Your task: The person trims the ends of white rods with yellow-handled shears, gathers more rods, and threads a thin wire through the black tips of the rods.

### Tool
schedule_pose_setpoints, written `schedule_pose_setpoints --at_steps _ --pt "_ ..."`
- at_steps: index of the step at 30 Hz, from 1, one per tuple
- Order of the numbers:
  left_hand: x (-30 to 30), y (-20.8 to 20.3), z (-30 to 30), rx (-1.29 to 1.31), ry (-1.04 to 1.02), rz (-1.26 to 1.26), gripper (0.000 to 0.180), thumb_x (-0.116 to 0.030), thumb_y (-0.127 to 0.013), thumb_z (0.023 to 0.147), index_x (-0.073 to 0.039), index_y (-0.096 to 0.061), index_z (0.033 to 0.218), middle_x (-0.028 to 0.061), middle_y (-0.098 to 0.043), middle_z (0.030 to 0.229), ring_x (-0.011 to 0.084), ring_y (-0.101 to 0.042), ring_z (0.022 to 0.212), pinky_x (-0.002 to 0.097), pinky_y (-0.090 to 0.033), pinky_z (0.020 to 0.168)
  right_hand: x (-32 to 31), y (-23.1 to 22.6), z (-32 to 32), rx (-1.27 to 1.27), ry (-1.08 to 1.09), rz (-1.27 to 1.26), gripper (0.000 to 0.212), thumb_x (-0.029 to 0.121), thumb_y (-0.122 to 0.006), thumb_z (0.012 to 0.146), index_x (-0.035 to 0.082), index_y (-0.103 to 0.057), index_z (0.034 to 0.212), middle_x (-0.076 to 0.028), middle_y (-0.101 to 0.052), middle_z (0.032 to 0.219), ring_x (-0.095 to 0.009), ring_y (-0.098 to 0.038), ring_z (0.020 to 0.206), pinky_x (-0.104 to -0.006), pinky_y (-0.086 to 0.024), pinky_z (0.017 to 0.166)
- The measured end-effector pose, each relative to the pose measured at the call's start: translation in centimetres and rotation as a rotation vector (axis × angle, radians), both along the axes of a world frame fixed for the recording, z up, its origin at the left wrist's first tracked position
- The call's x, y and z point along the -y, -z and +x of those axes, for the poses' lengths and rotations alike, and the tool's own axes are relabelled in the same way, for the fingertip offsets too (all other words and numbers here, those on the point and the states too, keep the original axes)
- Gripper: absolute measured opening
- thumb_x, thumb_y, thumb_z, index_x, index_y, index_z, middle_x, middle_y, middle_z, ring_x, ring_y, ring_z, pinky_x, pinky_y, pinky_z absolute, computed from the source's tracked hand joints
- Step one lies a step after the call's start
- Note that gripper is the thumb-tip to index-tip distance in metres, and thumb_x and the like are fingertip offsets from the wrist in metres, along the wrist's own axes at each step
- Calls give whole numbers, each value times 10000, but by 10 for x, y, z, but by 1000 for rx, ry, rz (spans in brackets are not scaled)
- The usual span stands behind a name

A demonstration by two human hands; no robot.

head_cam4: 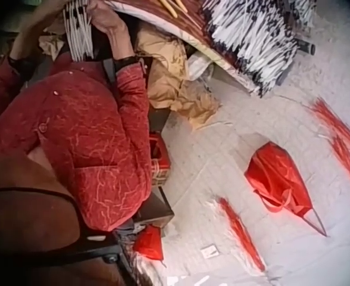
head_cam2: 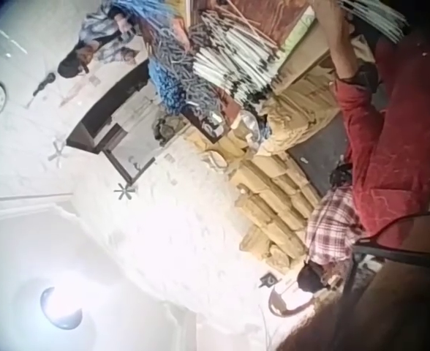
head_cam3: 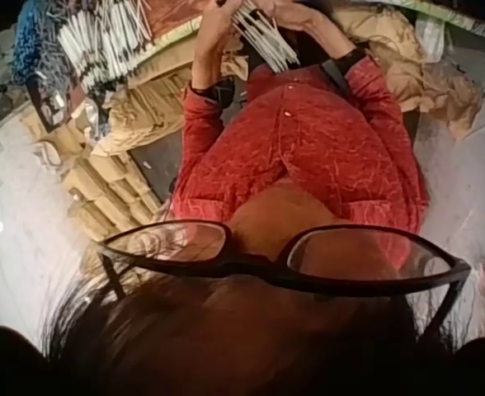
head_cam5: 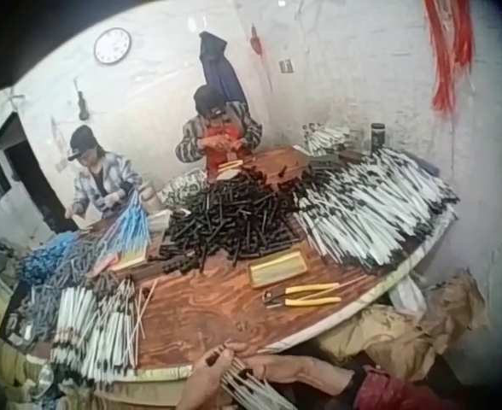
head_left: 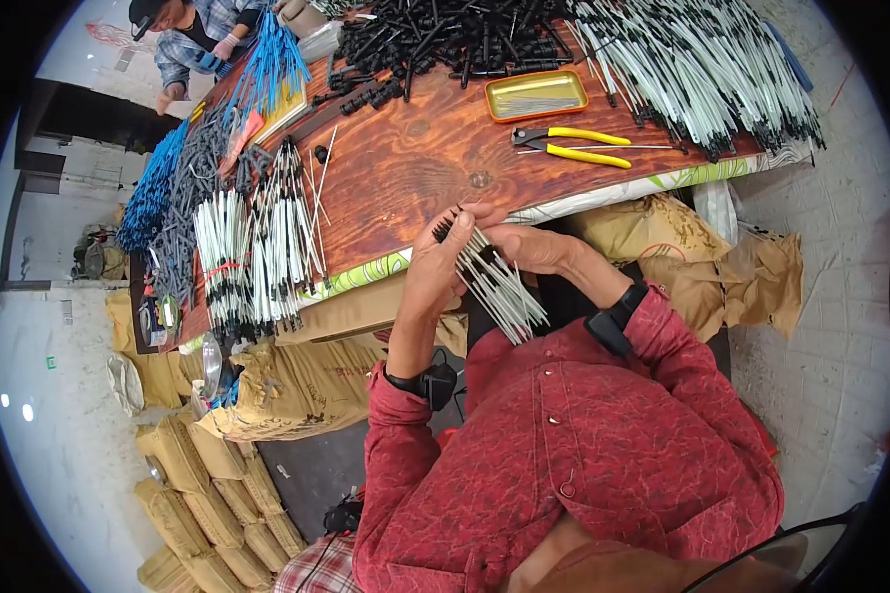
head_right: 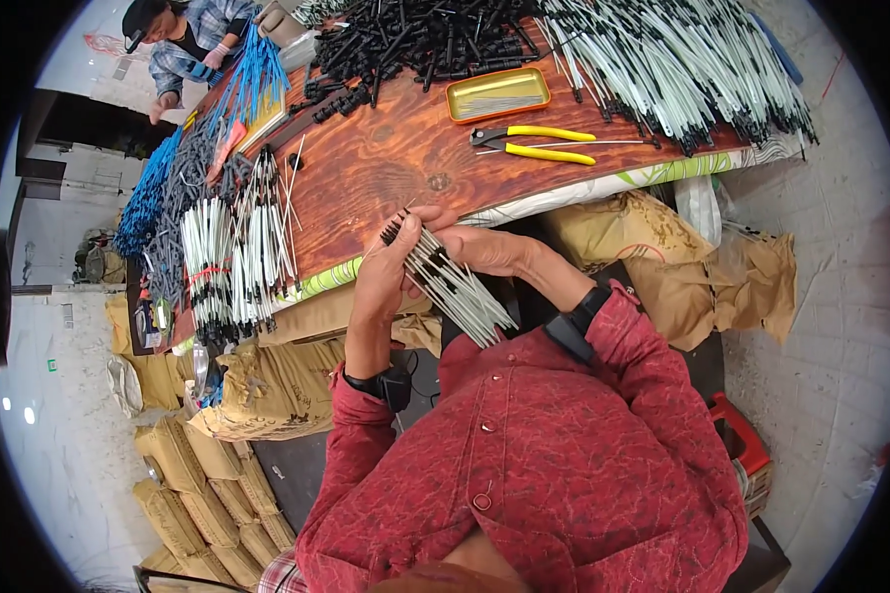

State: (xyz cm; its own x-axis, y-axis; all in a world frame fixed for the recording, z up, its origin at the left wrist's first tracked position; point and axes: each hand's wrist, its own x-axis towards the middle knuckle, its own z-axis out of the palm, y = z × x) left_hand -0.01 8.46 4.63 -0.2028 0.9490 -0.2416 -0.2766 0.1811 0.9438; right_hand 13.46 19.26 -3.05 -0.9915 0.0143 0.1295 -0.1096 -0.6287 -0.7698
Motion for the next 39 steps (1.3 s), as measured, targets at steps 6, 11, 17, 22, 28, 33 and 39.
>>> schedule_pose_setpoints --at_steps 6,11,17,22,28,33,39 --pt "-3 -1 2 127 -25 40 380 -305 -552 1039 35 -603 1202 177 -700 1157 141 -693 891 247 -568 732 0 0 4 -188 -120 -333 906 618 -701 843 -21 -424 1422 -142 -588 1321 -225 -589 1219 -379 -471 1042" --pt "-7 1 0 84 -38 36 387 -316 -556 1036 33 -601 1198 180 -698 1156 144 -691 898 249 -571 732 4 10 0 25 154 -214 532 428 -557 1014 -21 -555 1297 -84 -632 1220 -163 -615 1108 -333 -497 964" --pt "-7 5 -1 6 -74 17 373 -333 -557 1032 1 -622 1187 152 -714 1122 105 -671 737 207 -499 533 8 7 -3 117 194 22 364 290 -514 1045 -32 -622 1176 -72 -678 1117 -135 -641 1041 -321 -503 939" --pt "-6 5 -2 -42 -53 -29 366 -335 -556 1031 -9 -630 1180 136 -725 1098 78 -640 609 185 -426 395 15 10 -8 130 257 45 338 271 -527 1039 -11 -581 1217 -63 -665 1063 -155 -668 934 -305 -560 827" --pt "-9 12 1 -1 -65 -37 344 -313 -559 1034 -4 -655 1150 98 -719 1107 81 -644 758 201 -507 580 4 6 -9 151 241 -8 277 175 -582 987 -8 -605 1194 -51 -677 1048 -136 -654 991 -313 -532 881" --pt "-7 6 11 -14 -63 -21 334 -295 -556 1037 0 -660 1152 99 -718 1099 85 -641 785 205 -509 613 -10 13 -5 173 -44 -192 292 91 -650 925 30 -619 1208 -29 -676 1036 -119 -639 1031 -317 -511 923" --pt "-3 6 10 -113 -10 -190 337 -283 -547 1044 17 -660 1147 104 -711 1107 124 -655 907 250 -537 761 -4 10 -2 162 1 -294 343 52 -663 908 55 -592 1243 -29 -675 1058 -119 -637 1028 -311 -511 924"
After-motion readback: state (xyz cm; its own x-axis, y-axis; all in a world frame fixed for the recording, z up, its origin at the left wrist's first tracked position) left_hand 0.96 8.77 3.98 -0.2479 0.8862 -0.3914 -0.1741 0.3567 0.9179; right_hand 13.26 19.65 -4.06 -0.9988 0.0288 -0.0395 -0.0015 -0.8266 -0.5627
